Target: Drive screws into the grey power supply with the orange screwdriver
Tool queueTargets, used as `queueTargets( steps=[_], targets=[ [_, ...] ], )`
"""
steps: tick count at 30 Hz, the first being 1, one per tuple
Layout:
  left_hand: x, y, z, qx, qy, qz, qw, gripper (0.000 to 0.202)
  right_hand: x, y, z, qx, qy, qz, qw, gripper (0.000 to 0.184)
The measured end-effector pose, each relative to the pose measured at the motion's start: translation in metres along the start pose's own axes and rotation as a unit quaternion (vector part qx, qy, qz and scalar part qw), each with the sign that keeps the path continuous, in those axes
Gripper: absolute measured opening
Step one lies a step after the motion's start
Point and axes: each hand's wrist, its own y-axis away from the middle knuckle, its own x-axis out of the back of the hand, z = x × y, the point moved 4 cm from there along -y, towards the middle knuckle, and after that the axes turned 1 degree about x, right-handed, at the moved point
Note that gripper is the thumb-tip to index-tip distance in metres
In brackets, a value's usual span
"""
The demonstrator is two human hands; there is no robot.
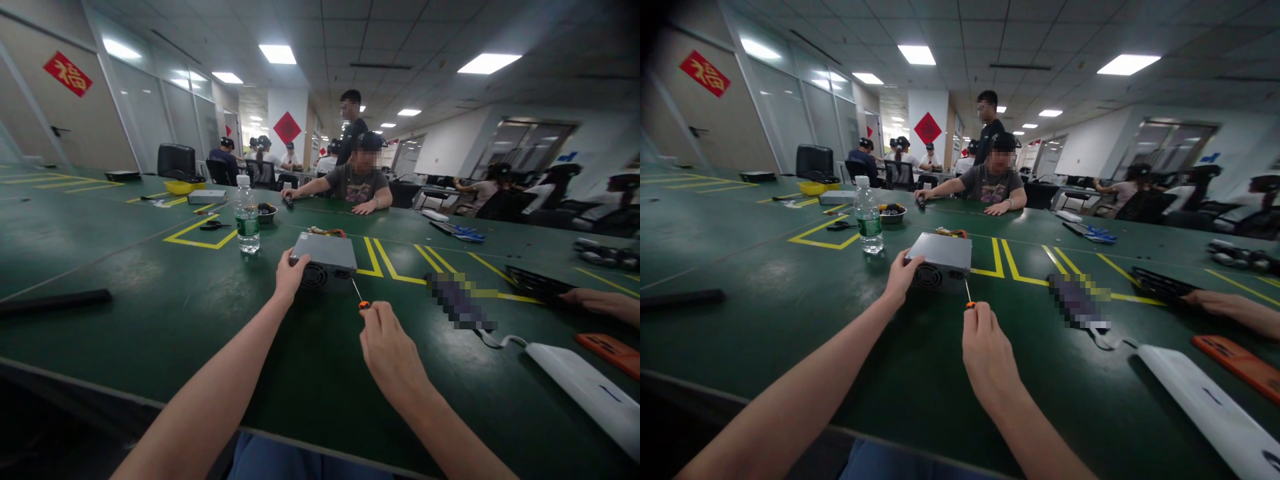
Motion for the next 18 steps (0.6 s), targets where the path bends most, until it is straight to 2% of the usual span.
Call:
queueTargets(
  steps=[3, 6, 10, 13, 18],
  targets=[
    [0.0, 0.0, -0.001, -0.001, 0.0, -0.002, 1.0, 0.042, 0.005, 0.003, -0.002, 0.05, 0.016, 0.035, 0.998, 0.027],
    [0.0, -0.001, -0.002, -0.008, 0.0, -0.011, 1.0, 0.043, 0.007, 0.006, -0.001, 0.071, 0.031, 0.07, 0.995, 0.029],
    [-0.001, -0.002, -0.003, -0.013, -0.002, -0.01, 1.0, 0.044, 0.002, 0.006, 0.002, 0.051, 0.042, 0.062, 0.996, 0.026],
    [-0.001, -0.003, -0.003, -0.014, -0.003, -0.008, 1.0, 0.044, 0.001, 0.004, -0.002, 0.034, 0.025, 0.058, 0.997, 0.016],
    [-0.001, -0.004, -0.004, -0.016, -0.006, -0.008, 1.0, 0.044, 0.005, 0.001, -0.014, 0.06, 0.005, 0.078, 0.995, 0.015]
  ],
)
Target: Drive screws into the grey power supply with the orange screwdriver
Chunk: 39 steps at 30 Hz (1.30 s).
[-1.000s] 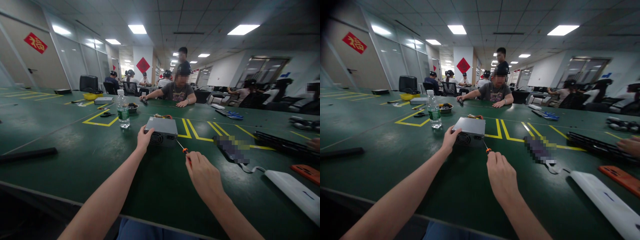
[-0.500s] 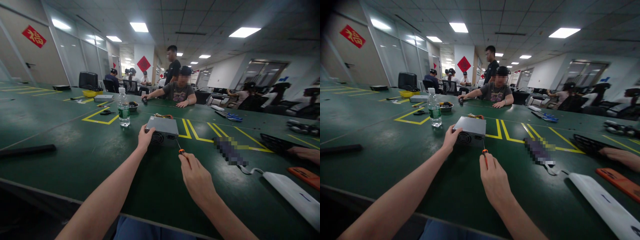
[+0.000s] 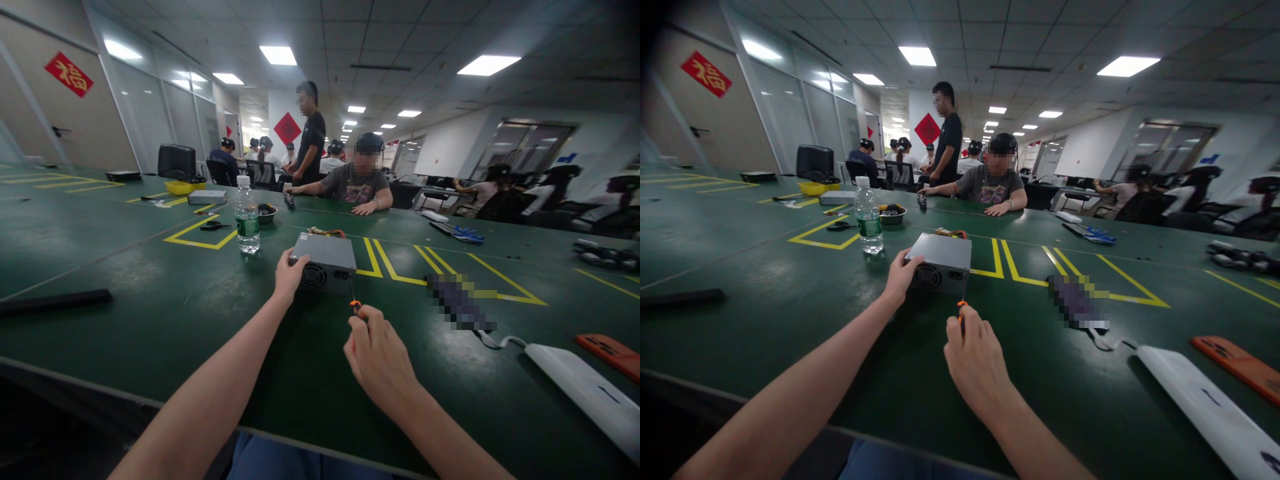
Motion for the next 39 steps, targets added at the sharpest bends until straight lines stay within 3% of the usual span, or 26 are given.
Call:
queueTargets(
  steps=[5, 10, 14, 19, 22, 27, 31, 36, 39],
  targets=[
    [0.0, 0.0, 0.001, 0.005, 0.0, 0.007, 1.0, 0.041, 0.003, 0.005, 0.007, 0.019, 0.016, 0.043, 0.999, 0.019],
    [0.0, 0.002, 0.003, 0.017, 0.014, 0.009, 1.0, 0.043, 0.005, 0.005, 0.021, -0.013, 0.052, 0.029, 0.998, 0.015],
    [0.0, 0.003, 0.004, 0.011, 0.0, 0.009, 1.0, 0.041, 0.004, 0.002, 0.015, -0.044, 0.032, 0.023, 0.998, 0.013],
    [0.001, 0.001, 0.0, 0.001, -0.009, 0.007, 1.0, 0.041, 0.004, 0.001, -0.003, 0.025, 0.003, 0.032, 0.999, 0.023],
    [0.001, 0.001, 0.0, -0.004, -0.01, 0.004, 1.0, 0.042, 0.008, 0.002, 0.002, 0.04, 0.035, 0.028, 0.998, 0.028],
    [0.001, 0.002, 0.001, -0.001, -0.012, 0.005, 1.0, 0.041, 0.012, 0.003, 0.018, -0.002, 0.068, 0.033, 0.997, 0.011],
    [0.0, 0.001, 0.0, 0.0, -0.013, 0.005, 1.0, 0.042, 0.009, 0.0, 0.015, -0.033, 0.047, 0.03, 0.998, 0.014],
    [0.001, 0.0, 0.0, -0.003, -0.023, 0.009, 1.0, 0.04, 0.004, -0.001, 0.008, 0.037, -0.026, 0.033, 0.998, 0.03],
    [0.001, 0.001, 0.0, -0.01, -0.02, 0.005, 1.0, 0.04, 0.006, 0.001, 0.013, 0.046, -0.017, 0.052, 0.997, 0.023]
  ],
)
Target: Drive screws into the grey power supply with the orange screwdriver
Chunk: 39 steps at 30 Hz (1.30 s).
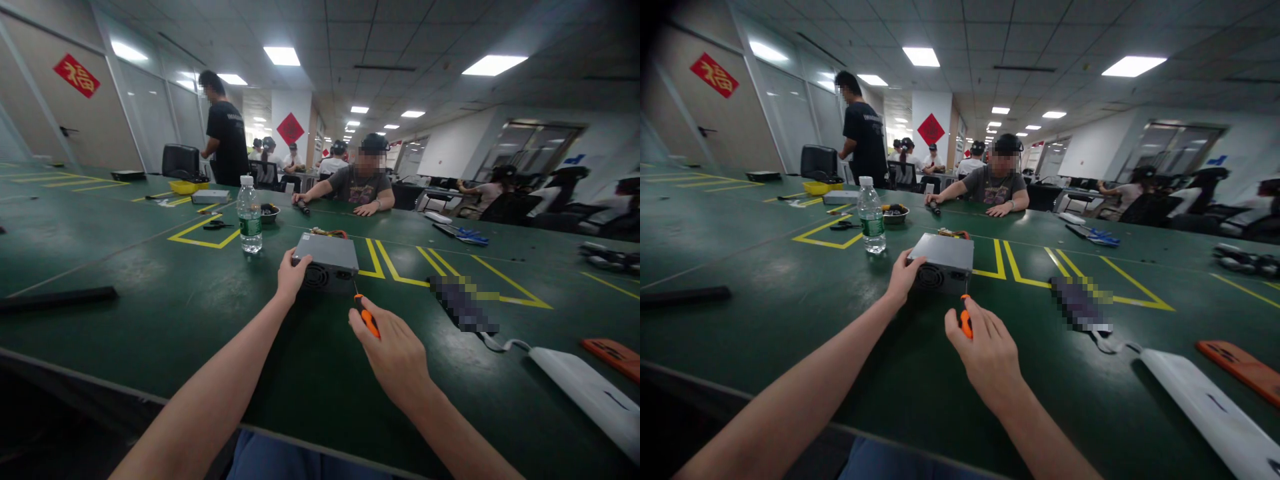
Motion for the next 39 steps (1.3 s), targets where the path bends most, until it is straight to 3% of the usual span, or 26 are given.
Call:
queueTargets(
  steps=[4, 9, 12, 16, 22, 29, 39],
  targets=[
    [0.0, 0.001, 0.0, 0.001, -0.003, 0.0, 1.0, 0.041, 0.002, -0.001, 0.001, -0.017, 0.007, 0.0, 1.0, 0.01],
    [-0.001, 0.0, -0.001, 0.003, 0.001, -0.006, 1.0, 0.043, -0.003, -0.004, -0.006, -0.002, -0.047, -0.036, 0.998, 0.019],
    [0.0, 0.0, -0.001, 0.005, 0.003, -0.008, 1.0, 0.044, 0.001, -0.005, -0.004, 0.021, -0.04, -0.007, 0.999, 0.019],
    [0.001, 0.0, -0.001, 0.012, 0.004, -0.003, 1.0, 0.044, 0.004, -0.004, 0.002, -0.005, -0.019, 0.02, 1.0, 0.008],
    [0.001, 0.001, 0.002, 0.007, -0.001, -0.01, 1.0, 0.043, -0.004, 0.0, -0.003, -0.004, -0.008, -0.028, 1.0, 0.019],
    [0.001, 0.002, 0.005, 0.016, -0.002, -0.012, 1.0, 0.04, 0.003, 0.0, 0.009, -0.024, 0.019, 0.03, 0.999, 0.005],
    [-0.001, 0.005, 0.002, 0.009, -0.02, -0.025, 0.999, 0.045, -0.002, -0.004, -0.01, 0.005, -0.067, -0.027, 0.997, 0.02]
  ],
)
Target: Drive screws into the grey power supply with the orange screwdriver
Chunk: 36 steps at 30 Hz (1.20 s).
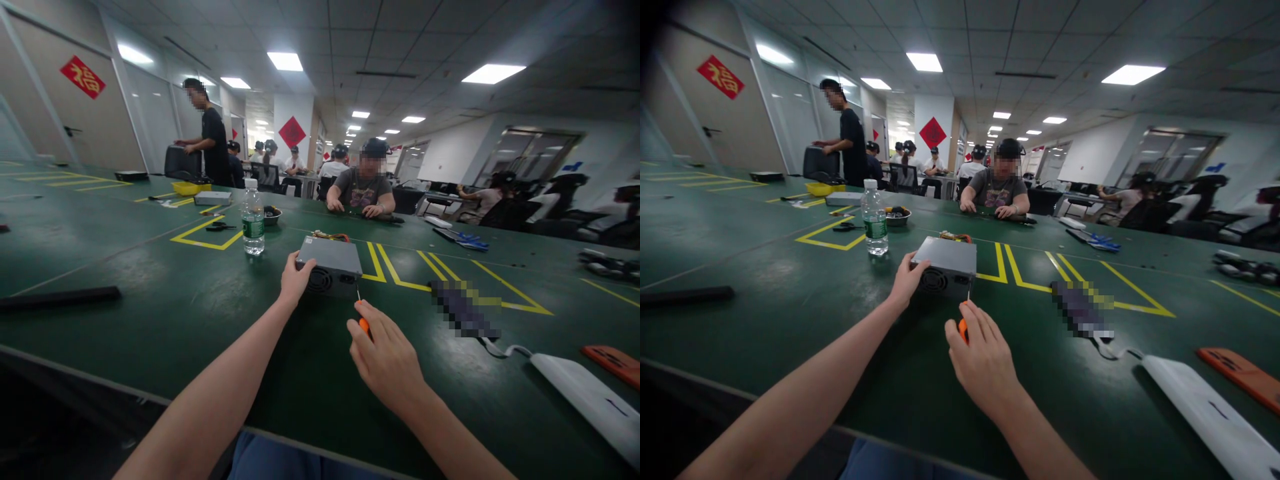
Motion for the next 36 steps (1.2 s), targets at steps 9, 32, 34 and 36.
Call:
queueTargets(
  steps=[9, 32, 34, 36],
  targets=[
    [-0.006, 0.024, 0.043, -0.281, -0.239, 0.039, 0.929, 0.026, 0.006, 0.002, 0.008, -0.017, 0.06, 0.03, 0.998, 0.01],
    [-0.015, 0.038, 0.053, -0.385, -0.323, -0.064, 0.862, 0.023, 0.009, 0.005, 0.016, -0.056, 0.069, 0.067, 0.994, 0.015],
    [-0.016, 0.039, 0.053, -0.385, -0.332, -0.057, 0.86, 0.022, 0.009, 0.005, 0.016, -0.043, 0.052, 0.078, 0.995, 0.016],
    [-0.016, 0.039, 0.053, -0.385, -0.342, -0.051, 0.855, 0.022, 0.009, 0.003, 0.013, -0.023, 0.029, 0.084, 0.996, 0.015]
  ],
)
